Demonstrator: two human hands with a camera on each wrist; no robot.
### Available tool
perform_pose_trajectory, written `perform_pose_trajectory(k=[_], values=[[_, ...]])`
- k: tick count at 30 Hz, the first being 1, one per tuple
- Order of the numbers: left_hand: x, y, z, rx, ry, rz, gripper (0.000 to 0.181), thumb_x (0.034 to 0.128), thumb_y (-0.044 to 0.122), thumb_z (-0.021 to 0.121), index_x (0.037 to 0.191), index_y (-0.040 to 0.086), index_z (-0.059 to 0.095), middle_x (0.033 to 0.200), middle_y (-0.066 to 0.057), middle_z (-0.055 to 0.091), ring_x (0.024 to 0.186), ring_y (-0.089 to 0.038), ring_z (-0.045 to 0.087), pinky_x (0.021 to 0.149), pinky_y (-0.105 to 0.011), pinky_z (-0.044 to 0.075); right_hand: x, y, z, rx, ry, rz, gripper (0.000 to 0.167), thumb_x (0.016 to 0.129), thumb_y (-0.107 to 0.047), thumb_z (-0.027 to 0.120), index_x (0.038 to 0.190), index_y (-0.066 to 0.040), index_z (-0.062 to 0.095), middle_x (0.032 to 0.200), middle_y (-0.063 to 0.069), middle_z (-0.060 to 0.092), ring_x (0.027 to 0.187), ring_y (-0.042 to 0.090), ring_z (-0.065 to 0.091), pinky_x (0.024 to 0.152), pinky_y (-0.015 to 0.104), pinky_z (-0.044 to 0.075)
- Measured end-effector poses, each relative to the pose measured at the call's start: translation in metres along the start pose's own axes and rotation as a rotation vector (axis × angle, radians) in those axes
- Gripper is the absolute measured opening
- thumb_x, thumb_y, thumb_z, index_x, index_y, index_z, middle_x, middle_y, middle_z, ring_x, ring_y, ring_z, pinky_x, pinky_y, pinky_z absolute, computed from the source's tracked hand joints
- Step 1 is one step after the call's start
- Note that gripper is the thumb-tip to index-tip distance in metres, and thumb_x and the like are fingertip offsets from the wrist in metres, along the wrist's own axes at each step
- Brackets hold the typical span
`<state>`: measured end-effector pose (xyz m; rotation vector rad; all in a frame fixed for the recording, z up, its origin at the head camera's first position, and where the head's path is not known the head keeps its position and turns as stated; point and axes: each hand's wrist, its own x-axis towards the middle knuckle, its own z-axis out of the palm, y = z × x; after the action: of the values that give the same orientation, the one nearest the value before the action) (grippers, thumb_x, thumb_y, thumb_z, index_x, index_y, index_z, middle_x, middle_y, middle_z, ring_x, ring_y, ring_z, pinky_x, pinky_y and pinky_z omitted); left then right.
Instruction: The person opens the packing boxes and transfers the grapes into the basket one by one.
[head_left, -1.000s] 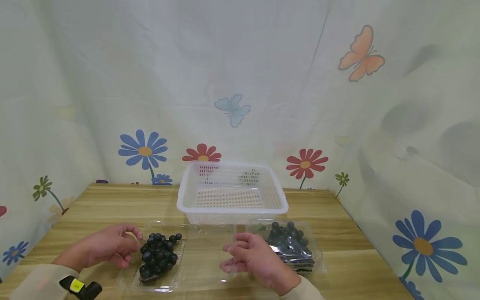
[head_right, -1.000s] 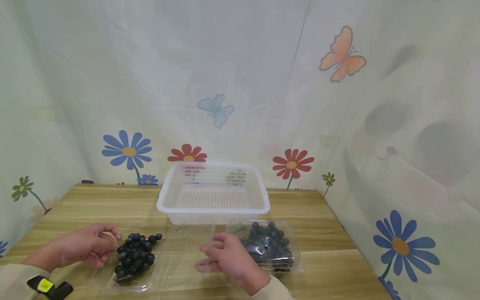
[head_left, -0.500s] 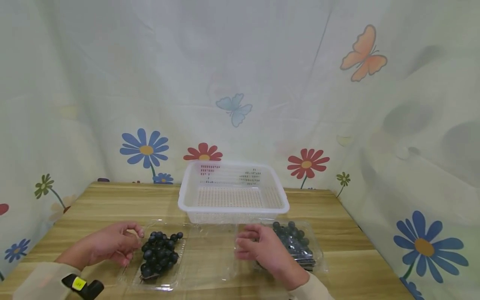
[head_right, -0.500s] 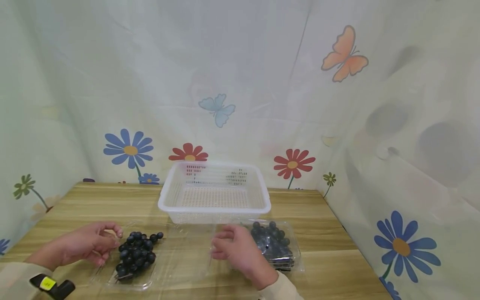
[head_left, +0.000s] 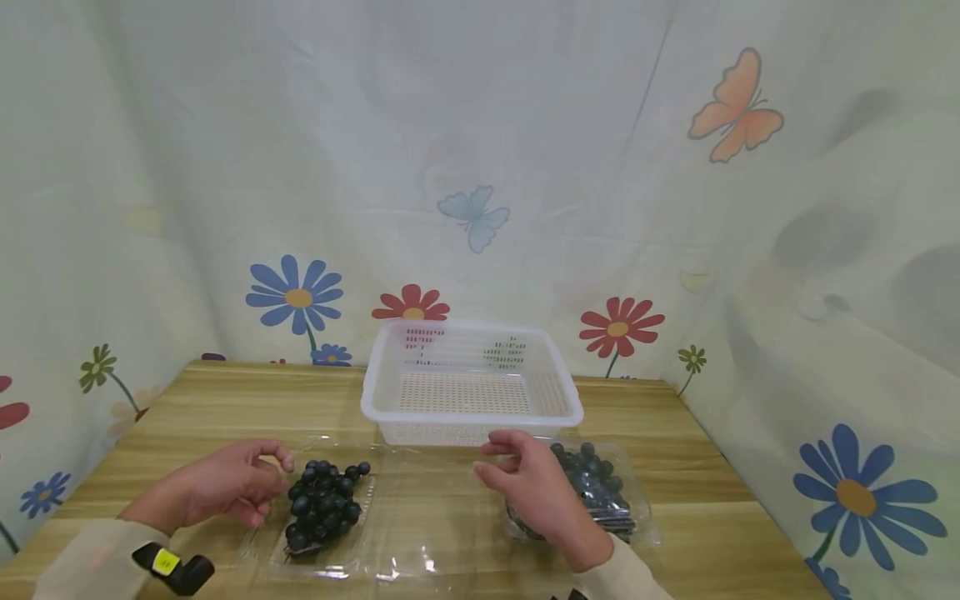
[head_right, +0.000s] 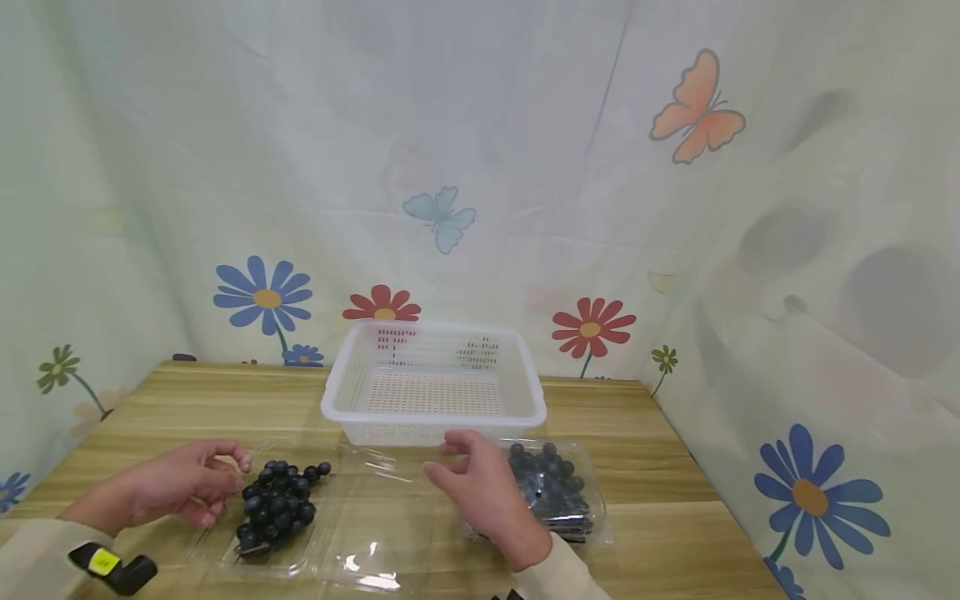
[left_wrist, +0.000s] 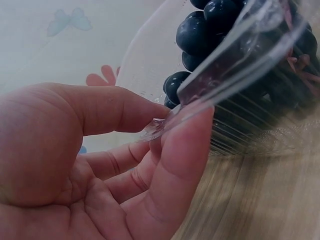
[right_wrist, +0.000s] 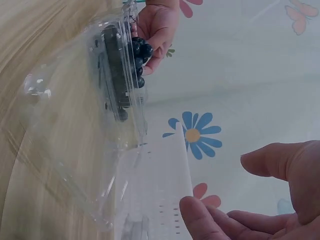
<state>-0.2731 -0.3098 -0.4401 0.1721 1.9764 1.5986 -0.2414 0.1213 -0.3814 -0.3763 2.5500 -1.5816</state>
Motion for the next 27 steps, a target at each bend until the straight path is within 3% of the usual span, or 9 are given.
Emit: perform_pose_trajectory(k=[14, 23, 27], values=[[0.003, 0.000, -0.001, 0.009, 0.004, -0.001, 0.024, 0.0985, 0.013, 0.062, 0.116, 0.003, 0.049, 0.076, -0.003, 0.060, 0.066, -0.014, 0.063, 0.060, -0.027, 0.061, 0.019, -0.002, 0.035, 0.025, -0.042, -0.143, 0.038, 0.091, -0.017, 0.077, 0.122, 0.003, 0.067, 0.114, 0.020, 0.073, 0.093, 0.023, 0.074, 0.076, 0.025, 0.061], [0.005, 0.001, -0.001, 0.010, -0.006, 0.003, 0.022, 0.0995, 0.012, 0.060, 0.117, 0.003, 0.049, 0.078, -0.004, 0.061, 0.066, -0.015, 0.063, 0.060, -0.027, 0.061, 0.031, -0.013, 0.053, 0.026, -0.111, -0.111, 0.034, 0.093, -0.024, 0.076, 0.120, -0.005, 0.071, 0.120, 0.015, 0.073, 0.104, 0.023, 0.073, 0.086, 0.037, 0.062], [0.005, 0.002, -0.001, 0.013, -0.012, 0.001, 0.021, 0.1000, 0.013, 0.060, 0.116, 0.004, 0.049, 0.079, -0.004, 0.062, 0.065, -0.015, 0.063, 0.059, -0.027, 0.060, 0.036, -0.018, 0.061, 0.030, -0.147, -0.116, 0.033, 0.093, -0.024, 0.075, 0.120, -0.006, 0.072, 0.119, 0.012, 0.074, 0.105, 0.020, 0.073, 0.087, 0.035, 0.062]])
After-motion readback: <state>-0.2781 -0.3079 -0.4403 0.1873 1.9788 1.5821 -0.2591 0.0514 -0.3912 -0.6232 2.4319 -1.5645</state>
